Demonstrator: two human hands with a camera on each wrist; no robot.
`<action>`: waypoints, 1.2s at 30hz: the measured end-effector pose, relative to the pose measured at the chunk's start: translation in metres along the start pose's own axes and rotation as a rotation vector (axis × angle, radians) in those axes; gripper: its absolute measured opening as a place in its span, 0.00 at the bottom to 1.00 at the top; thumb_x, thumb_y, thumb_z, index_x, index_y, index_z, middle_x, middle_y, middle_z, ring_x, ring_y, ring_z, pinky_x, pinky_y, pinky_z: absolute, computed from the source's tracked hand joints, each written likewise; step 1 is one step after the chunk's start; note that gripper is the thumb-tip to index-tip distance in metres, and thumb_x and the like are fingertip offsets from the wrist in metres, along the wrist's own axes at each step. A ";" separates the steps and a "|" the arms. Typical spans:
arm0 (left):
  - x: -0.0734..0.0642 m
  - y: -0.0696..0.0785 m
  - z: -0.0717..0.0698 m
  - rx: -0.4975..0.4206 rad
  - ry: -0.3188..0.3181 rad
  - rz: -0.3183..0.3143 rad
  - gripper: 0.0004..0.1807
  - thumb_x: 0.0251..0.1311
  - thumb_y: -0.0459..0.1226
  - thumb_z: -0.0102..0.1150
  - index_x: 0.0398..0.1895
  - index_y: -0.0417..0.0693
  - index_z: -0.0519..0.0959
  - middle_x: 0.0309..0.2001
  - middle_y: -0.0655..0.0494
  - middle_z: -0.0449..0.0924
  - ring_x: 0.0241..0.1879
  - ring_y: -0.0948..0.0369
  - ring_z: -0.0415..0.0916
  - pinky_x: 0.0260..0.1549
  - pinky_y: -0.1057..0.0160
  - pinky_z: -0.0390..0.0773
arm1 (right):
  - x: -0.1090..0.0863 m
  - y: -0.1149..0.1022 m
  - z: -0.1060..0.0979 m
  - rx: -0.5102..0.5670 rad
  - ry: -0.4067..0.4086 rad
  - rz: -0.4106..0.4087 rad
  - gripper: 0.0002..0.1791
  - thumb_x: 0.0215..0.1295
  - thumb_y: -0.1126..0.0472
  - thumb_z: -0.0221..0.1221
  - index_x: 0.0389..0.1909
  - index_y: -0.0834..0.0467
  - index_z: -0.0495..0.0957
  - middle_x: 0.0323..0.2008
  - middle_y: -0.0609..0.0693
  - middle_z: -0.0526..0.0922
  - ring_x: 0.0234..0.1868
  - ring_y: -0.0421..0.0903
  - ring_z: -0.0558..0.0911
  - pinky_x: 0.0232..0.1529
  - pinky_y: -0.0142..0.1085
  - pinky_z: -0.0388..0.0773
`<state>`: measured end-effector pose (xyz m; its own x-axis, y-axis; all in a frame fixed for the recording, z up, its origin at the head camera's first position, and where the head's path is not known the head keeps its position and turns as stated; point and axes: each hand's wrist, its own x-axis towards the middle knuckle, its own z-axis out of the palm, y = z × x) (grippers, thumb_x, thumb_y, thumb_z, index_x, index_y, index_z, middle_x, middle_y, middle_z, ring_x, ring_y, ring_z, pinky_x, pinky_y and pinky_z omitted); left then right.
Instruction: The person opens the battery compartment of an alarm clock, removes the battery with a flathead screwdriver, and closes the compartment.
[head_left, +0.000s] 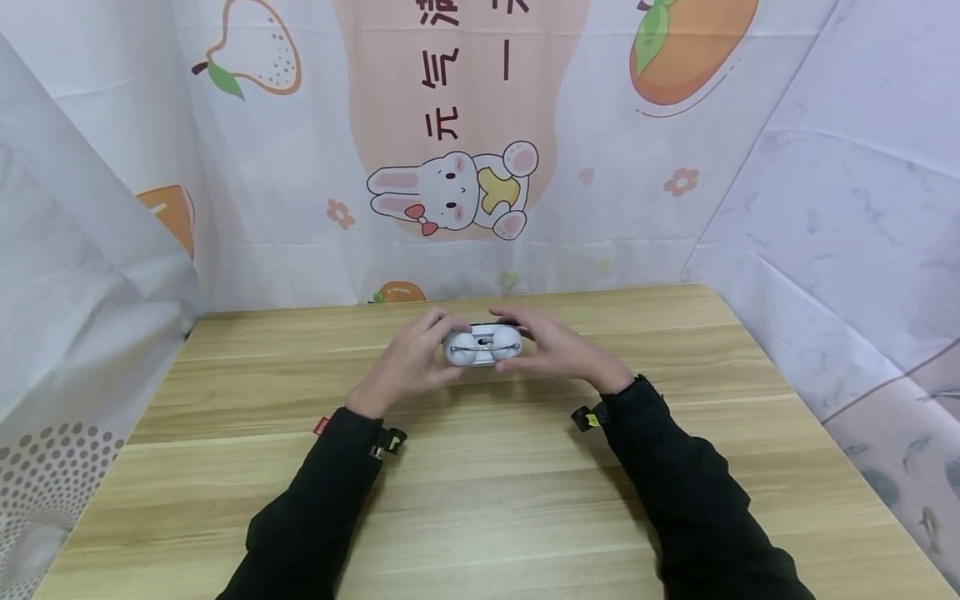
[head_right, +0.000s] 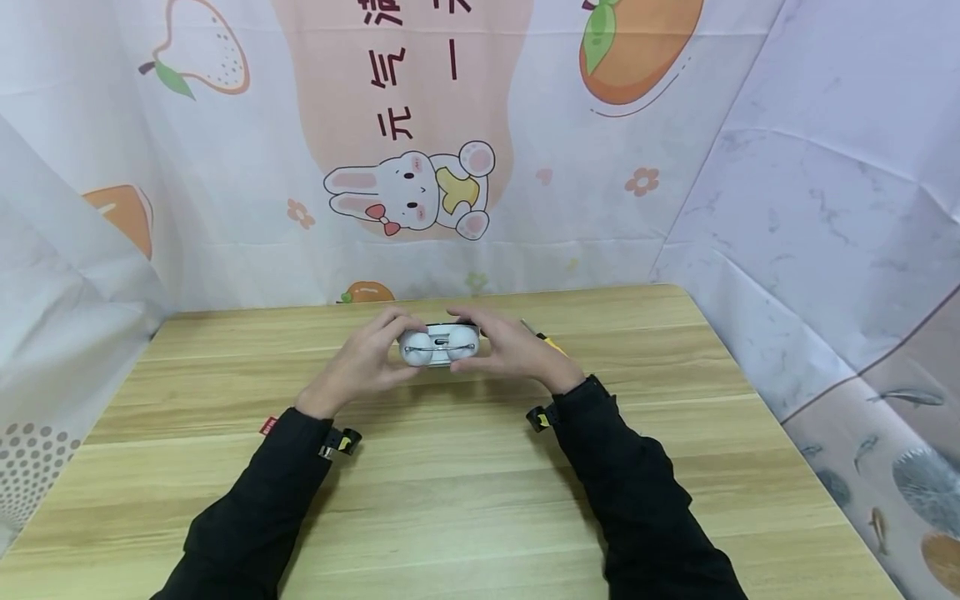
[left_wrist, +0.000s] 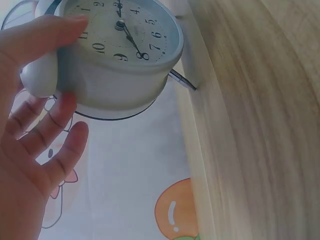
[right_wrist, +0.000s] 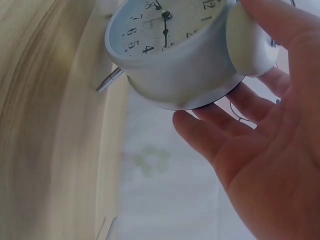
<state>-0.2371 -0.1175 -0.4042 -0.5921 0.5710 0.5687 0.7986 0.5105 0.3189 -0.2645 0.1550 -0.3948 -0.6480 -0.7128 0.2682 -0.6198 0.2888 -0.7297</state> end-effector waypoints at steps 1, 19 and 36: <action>0.000 0.000 0.000 -0.005 -0.011 -0.005 0.27 0.48 0.34 0.78 0.53 0.44 0.78 0.50 0.52 0.75 0.47 0.57 0.75 0.48 0.58 0.77 | 0.000 0.000 0.000 -0.004 -0.011 0.010 0.46 0.59 0.58 0.74 0.74 0.63 0.62 0.65 0.62 0.72 0.65 0.53 0.74 0.66 0.51 0.69; -0.001 0.003 0.002 -0.022 -0.096 -0.037 0.28 0.43 0.32 0.78 0.49 0.47 0.77 0.48 0.55 0.71 0.45 0.59 0.74 0.44 0.62 0.79 | -0.005 0.005 -0.005 -0.046 -0.111 0.112 0.46 0.58 0.49 0.74 0.74 0.58 0.65 0.69 0.56 0.66 0.66 0.52 0.68 0.64 0.54 0.70; -0.001 0.005 0.003 -0.076 -0.070 -0.027 0.24 0.47 0.44 0.80 0.43 0.48 0.78 0.44 0.57 0.72 0.40 0.62 0.74 0.37 0.64 0.78 | -0.004 0.013 0.006 -0.125 -0.163 0.182 0.53 0.57 0.43 0.74 0.77 0.57 0.59 0.69 0.58 0.65 0.65 0.51 0.69 0.62 0.46 0.71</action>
<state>-0.2328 -0.1142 -0.4054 -0.6178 0.6026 0.5052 0.7863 0.4775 0.3920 -0.2676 0.1577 -0.4086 -0.6802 -0.7325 0.0281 -0.5564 0.4910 -0.6703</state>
